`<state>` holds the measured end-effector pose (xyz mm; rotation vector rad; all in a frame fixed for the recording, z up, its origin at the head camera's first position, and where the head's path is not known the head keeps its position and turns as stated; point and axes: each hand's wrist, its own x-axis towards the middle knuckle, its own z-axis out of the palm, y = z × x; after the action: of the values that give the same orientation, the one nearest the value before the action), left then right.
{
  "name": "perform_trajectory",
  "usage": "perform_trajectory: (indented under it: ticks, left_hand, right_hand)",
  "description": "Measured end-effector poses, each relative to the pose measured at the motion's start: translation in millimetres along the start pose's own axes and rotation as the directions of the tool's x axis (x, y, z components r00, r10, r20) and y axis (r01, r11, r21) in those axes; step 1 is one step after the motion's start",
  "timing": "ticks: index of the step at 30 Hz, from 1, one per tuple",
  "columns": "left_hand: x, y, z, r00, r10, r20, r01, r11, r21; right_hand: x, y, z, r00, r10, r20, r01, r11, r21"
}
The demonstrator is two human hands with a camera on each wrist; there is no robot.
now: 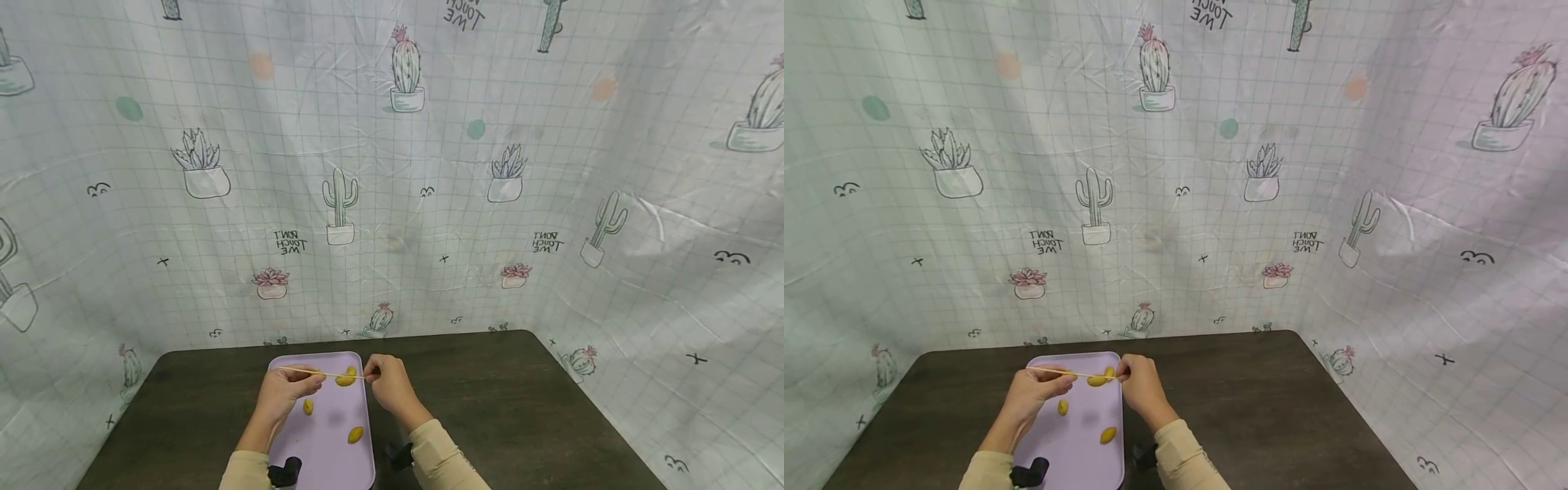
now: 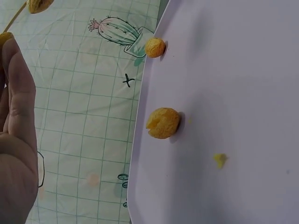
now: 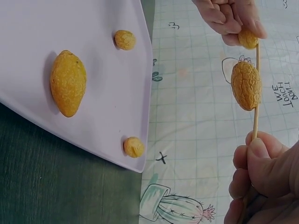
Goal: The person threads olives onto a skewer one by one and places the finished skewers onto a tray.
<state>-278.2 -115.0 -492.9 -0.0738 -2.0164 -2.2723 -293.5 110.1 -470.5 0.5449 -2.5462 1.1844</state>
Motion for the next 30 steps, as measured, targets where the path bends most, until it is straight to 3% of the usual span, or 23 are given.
perform_trajectory:
  ticks: [12, 20, 30]
  left_hand:
    - [0.6, -5.0, 6.0, 1.000, -0.008, -0.007, 0.008, 1.000, 0.008]
    - [0.7, -10.5, 7.0, 0.999, 0.037, 0.003, -0.037, 0.999, 0.014]
    - [-2.3, -7.7, 12.5, 1.000, -0.015, -0.025, 0.015, 1.000, -0.002]
  right_hand:
    - [-3.4, 0, 3, 1.000, 0.016, -0.001, -0.016, 1.000, 0.022]
    - [-2.9, -1, 4, 1.000, -0.019, -0.010, 0.019, 0.999, 0.029]
    - [-4.7, 0, 6, 1.000, -0.015, -0.025, 0.016, 0.999, 0.035]
